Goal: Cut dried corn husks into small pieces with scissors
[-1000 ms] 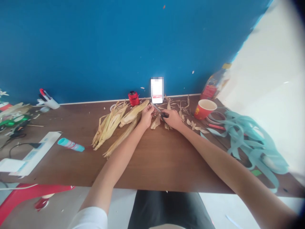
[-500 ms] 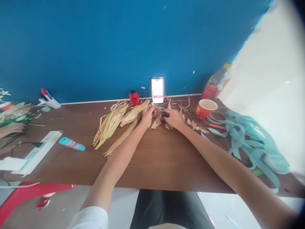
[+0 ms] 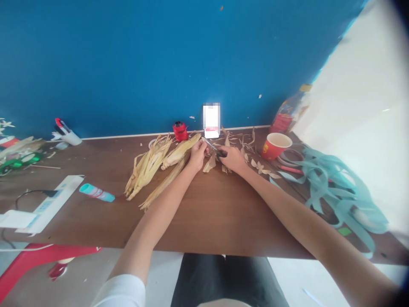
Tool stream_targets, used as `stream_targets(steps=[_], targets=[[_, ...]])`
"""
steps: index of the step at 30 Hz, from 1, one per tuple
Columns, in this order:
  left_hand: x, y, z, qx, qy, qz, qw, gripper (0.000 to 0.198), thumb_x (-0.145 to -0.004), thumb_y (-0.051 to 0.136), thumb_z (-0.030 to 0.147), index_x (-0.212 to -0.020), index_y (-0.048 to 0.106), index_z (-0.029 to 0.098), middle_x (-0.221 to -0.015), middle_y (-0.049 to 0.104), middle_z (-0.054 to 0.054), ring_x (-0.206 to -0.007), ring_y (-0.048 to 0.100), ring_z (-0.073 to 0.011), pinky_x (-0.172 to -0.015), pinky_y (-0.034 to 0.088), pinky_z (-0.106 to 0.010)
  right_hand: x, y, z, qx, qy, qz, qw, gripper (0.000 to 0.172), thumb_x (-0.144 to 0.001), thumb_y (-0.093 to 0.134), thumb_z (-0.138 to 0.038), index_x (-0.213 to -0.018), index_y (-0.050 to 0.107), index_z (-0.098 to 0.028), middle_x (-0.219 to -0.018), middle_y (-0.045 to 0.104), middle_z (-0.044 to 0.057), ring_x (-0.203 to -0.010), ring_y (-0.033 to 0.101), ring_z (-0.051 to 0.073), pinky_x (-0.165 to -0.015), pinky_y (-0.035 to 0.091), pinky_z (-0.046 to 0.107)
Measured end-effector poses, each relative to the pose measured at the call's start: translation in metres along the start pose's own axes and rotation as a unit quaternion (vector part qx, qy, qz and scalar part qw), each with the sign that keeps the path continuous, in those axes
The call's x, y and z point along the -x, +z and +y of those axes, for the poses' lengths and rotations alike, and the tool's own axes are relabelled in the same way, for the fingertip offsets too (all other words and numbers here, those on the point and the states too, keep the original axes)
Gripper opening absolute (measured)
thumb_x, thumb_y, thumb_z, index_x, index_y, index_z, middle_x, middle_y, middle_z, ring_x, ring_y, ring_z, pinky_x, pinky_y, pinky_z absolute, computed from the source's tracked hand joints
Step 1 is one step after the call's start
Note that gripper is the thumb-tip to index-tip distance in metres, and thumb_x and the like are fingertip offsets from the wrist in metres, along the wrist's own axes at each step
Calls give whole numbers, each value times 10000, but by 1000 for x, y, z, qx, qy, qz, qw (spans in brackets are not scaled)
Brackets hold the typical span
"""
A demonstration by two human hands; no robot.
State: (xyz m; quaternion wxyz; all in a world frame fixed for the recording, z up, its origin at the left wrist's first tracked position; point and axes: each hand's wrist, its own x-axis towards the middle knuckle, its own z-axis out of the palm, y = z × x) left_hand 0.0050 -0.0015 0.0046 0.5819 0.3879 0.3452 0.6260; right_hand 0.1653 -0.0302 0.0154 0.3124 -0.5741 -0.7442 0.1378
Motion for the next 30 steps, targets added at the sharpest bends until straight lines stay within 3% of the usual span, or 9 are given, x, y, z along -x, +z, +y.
stream_targets(steps=[12, 30], targets=[[1, -1, 0, 1, -9, -14, 1000, 224, -823, 712, 295, -748, 553, 156, -665, 517, 34, -549, 457, -42, -529, 380, -165, -2, 4, 4, -17, -1, 5, 1000, 308, -719, 634, -275, -1006, 746, -257, -794, 725, 9, -754, 635, 205, -671, 444, 280], [2, 0, 1, 8, -12, -18, 1000, 186, -836, 685, 217, -733, 542, 156, -662, 490, 36, -537, 446, -38, -531, 398, -150, 0, 1, 2, -43, -10, -9, 999, 245, -712, 595, -219, -903, 745, -252, -741, 706, -12, -713, 607, 175, -628, 402, 253]])
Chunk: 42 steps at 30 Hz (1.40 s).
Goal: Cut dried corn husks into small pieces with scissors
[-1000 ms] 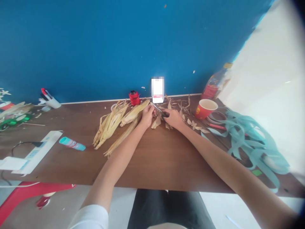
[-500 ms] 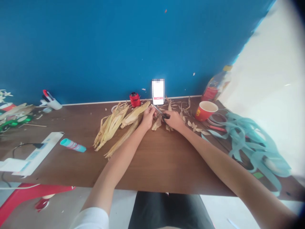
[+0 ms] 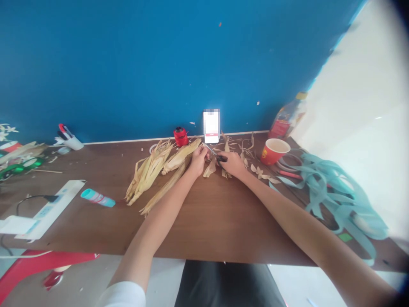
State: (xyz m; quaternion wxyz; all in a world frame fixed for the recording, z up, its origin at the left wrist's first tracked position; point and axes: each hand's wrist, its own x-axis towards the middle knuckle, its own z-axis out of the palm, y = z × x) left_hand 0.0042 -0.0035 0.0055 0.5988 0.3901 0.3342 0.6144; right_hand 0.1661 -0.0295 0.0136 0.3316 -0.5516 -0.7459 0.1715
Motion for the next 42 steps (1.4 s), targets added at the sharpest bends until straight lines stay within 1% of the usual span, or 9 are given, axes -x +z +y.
stream_targets(steps=[6, 12, 16, 21, 24, 28, 32, 37, 42], targets=[[0, 0, 1, -5, -12, 8, 1000, 171, -843, 677, 213, -738, 554, 159, -644, 480, 37, -527, 443, -42, -537, 404, -155, -1, 2, 2, 0, -2, 6, 1000, 265, -733, 595, -232, -946, 749, -264, -775, 721, -8, -722, 620, 176, -651, 420, 257], [-1, -2, 0, -8, 2, -3, 1000, 189, -827, 700, 256, -739, 563, 161, -630, 494, 41, -522, 442, -45, -536, 392, -172, 0, 2, 0, 12, -3, 8, 1000, 272, -727, 610, -219, -952, 754, -270, -838, 749, 5, -773, 653, 196, -658, 438, 264], [-1, -3, -2, -15, 9, -2, 1000, 194, -820, 706, 263, -742, 563, 160, -624, 496, 41, -523, 443, -46, -537, 388, -174, 0, 2, 0, 18, -6, 8, 1000, 278, -736, 599, -213, -958, 755, -274, -841, 751, 6, -778, 663, 202, -658, 440, 268], [-1, -2, 0, -14, 16, -1, 1000, 179, -799, 722, 256, -756, 581, 156, -681, 555, 29, -524, 442, -38, -530, 379, -178, -1, 1, 2, 14, -2, 5, 1000, 282, -730, 603, -204, -957, 753, -275, -869, 757, 11, -790, 667, 209, -668, 450, 270], [-1, -1, 1, -9, 17, 6, 1000, 155, -786, 723, 233, -759, 593, 153, -707, 578, 20, -521, 441, -37, -530, 373, -187, -1, 1, 2, 16, -3, 3, 1000, 280, -741, 597, -208, -962, 755, -273, -860, 755, 14, -780, 665, 205, -659, 444, 266], [-1, -1, 2, -2, 21, 7, 1000, 121, -771, 697, 196, -743, 588, 151, -695, 560, 20, -517, 435, -41, -522, 362, -192, -1, 0, 1, 27, 2, 9, 1000, 278, -748, 599, -228, -970, 761, -268, -833, 747, 19, -778, 659, 204, -636, 426, 263], [-1, 0, 3, 14, 18, 8, 1000, 157, -763, 695, 238, -735, 567, 152, -680, 532, 23, -514, 437, -44, -521, 366, -190, -1, 0, 0, 21, 7, 18, 1000, 289, -744, 599, -241, -982, 761, -265, -835, 744, 18, -775, 648, 199, -638, 421, 261], [2, 1, 4, 7, 21, 2, 1000, 191, -766, 679, 263, -716, 528, 157, -700, 545, 14, -526, 461, -52, -521, 367, -191, 0, 0, 0, 7, -4, 8, 1000, 274, -734, 595, -229, -951, 761, -248, -781, 728, 8, -719, 623, 178, -621, 409, 253], [3, 3, 4, -12, 0, 26, 1000, 139, -799, 601, 262, -733, 548, 152, -673, 547, 5, -523, 468, -66, -515, 365, -203, 0, 1, 1, 12, -8, 14, 1000, 279, -729, 608, -230, -960, 762, -264, -790, 729, 5, -730, 630, 187, -640, 423, 261]])
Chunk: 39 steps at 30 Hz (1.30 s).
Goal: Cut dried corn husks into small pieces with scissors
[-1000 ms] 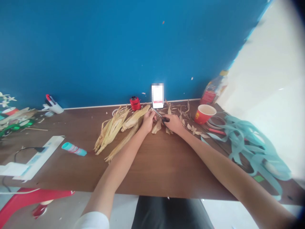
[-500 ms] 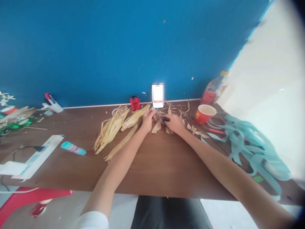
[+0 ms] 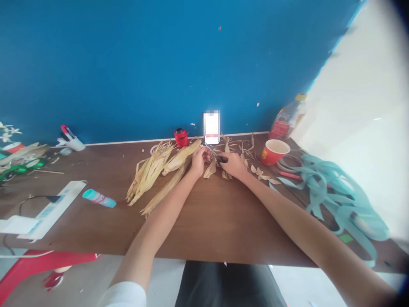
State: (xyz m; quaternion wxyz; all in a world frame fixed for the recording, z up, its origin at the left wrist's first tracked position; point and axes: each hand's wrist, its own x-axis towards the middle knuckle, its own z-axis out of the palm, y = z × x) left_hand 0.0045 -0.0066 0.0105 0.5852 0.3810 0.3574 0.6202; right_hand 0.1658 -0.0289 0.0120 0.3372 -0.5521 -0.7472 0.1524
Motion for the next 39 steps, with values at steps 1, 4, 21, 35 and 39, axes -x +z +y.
stream_targets(steps=[1, 4, 21, 35, 39], targets=[[0, 0, 0, 0, -3, 5, 1000, 133, -805, 579, 257, -730, 550, 151, -664, 544, 4, -520, 468, -69, -513, 366, -206, 0, 0, 0, 3, 1, 1, 1000, 279, -727, 612, -230, -960, 762, -266, -793, 730, 5, -738, 634, 189, -644, 425, 262], [-2, 0, -2, -4, -2, 4, 1000, 126, -802, 555, 234, -713, 556, 144, -655, 537, 2, -514, 464, -71, -505, 364, -210, 0, 0, 0, 8, 6, -2, 1000, 275, -722, 622, -239, -960, 760, -262, -789, 730, 6, -746, 640, 194, -642, 424, 263], [1, -3, -5, -101, 20, -43, 994, 300, -844, 652, 443, -891, 655, 146, -714, 602, -21, -585, 511, -79, -560, 418, -211, -3, 4, 8, 16, 33, 64, 997, 262, -719, 601, -251, -935, 748, -256, -751, 721, 14, -758, 647, 211, -657, 417, 271], [0, -1, -4, -98, 4, -44, 994, 203, -812, 648, 291, -952, 678, 147, -815, 697, -54, -648, 581, -99, -577, 427, -206, -2, 2, 7, 29, 21, 53, 998, 248, -716, 587, -249, -915, 734, -255, -756, 711, 13, -771, 633, 213, -638, 374, 266], [1, 1, -3, -93, 4, -27, 995, 197, -849, 608, 313, -929, 670, 144, -763, 676, -49, -602, 559, -92, -551, 411, -204, -2, 3, 8, 32, 21, 56, 998, 268, -723, 585, -254, -944, 736, -254, -780, 720, 19, -784, 638, 216, -654, 389, 269]])
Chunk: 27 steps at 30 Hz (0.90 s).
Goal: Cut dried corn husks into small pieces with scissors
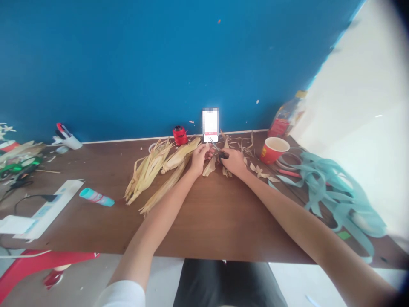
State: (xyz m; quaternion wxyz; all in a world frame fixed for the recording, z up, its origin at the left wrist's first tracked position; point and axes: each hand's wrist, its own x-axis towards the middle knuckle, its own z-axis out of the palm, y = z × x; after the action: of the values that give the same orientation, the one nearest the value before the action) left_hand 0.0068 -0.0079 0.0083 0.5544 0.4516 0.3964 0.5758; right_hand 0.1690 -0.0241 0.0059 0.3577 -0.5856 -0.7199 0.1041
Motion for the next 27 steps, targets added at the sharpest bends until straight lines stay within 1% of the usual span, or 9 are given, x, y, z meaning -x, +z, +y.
stream_targets(steps=[4, 7, 9, 13, 16, 19, 21, 24, 27], targets=[[1, 0, -2, -14, 21, 9, 1000, 242, -876, 596, 376, -906, 657, 144, -751, 656, -48, -599, 549, -91, -544, 401, -207, 0, 0, -1, -2, 4, -2, 1000, 289, -724, 582, -250, -966, 741, -254, -784, 723, 19, -783, 638, 213, -654, 393, 266], [0, -2, -4, -22, 31, 5, 999, 241, -870, 619, 381, -906, 644, 144, -740, 644, -42, -597, 539, -85, -537, 387, -201, 0, -1, -1, -7, 4, -7, 1000, 282, -730, 581, -260, -962, 742, -245, -770, 721, 19, -755, 629, 206, -642, 390, 264], [-1, -3, -5, -26, 30, 6, 999, 222, -872, 618, 363, -904, 636, 144, -729, 635, -37, -571, 511, -75, -511, 355, -194, 0, 0, -1, -9, 3, -8, 1000, 273, -731, 582, -267, -952, 741, -242, -773, 724, 20, -744, 626, 205, -640, 391, 265], [-3, -3, -4, -6, 18, 22, 1000, 168, -894, 566, 307, -909, 621, 148, -699, 581, -6, -492, 405, -49, -461, 261, -193, 0, 1, 1, -8, -6, -3, 1000, 279, -727, 577, -252, -954, 740, -248, -794, 729, 19, -768, 637, 211, -666, 403, 270], [-5, -3, -4, 26, -4, 40, 999, 129, -886, 501, 199, -935, 606, 142, -712, 581, -7, -499, 419, -55, -464, 249, -197, -1, 1, 1, -8, -10, -10, 1000, 264, -721, 577, -237, -930, 738, -242, -760, 718, 14, -751, 637, 209, -662, 404, 267], [-8, -3, -6, 37, -21, 57, 997, 170, -834, 496, 109, -970, 594, 140, -769, 627, -23, -556, 487, -71, -498, 302, -199, -1, 0, 0, -5, -8, -10, 1000, 263, -720, 583, -237, -932, 739, -246, -753, 717, 13, -752, 641, 210, -661, 410, 266], [-10, -3, -8, 27, -18, 52, 998, 191, -818, 515, 88, -985, 591, 140, -809, 644, -30, -617, 539, -79, -544, 356, -199, -1, -1, -1, -3, -3, -10, 1000, 269, -722, 588, -243, -943, 741, -249, -749, 718, 13, -758, 645, 214, -664, 416, 268], [-11, -4, -13, 18, 1, 33, 999, 191, -832, 539, 91, -1013, 574, 140, -853, 660, -41, -705, 608, -93, -636, 433, -211, 0, -1, -2, -3, 2, -12, 1000, 271, -726, 591, -250, -951, 742, -255, -742, 720, 12, -765, 652, 219, -668, 424, 274], [-11, -6, -15, 33, 17, 19, 999, 217, -852, 585, 143, -1064, 541, 153, -908, 687, -63, -800, 664, -124, -743, 486, -252, 1, -2, -3, -8, -1, -12, 1000, 277, -733, 592, -255, -966, 743, -257, -778, 736, 17, -781, 661, 224, -682, 434, 282]])
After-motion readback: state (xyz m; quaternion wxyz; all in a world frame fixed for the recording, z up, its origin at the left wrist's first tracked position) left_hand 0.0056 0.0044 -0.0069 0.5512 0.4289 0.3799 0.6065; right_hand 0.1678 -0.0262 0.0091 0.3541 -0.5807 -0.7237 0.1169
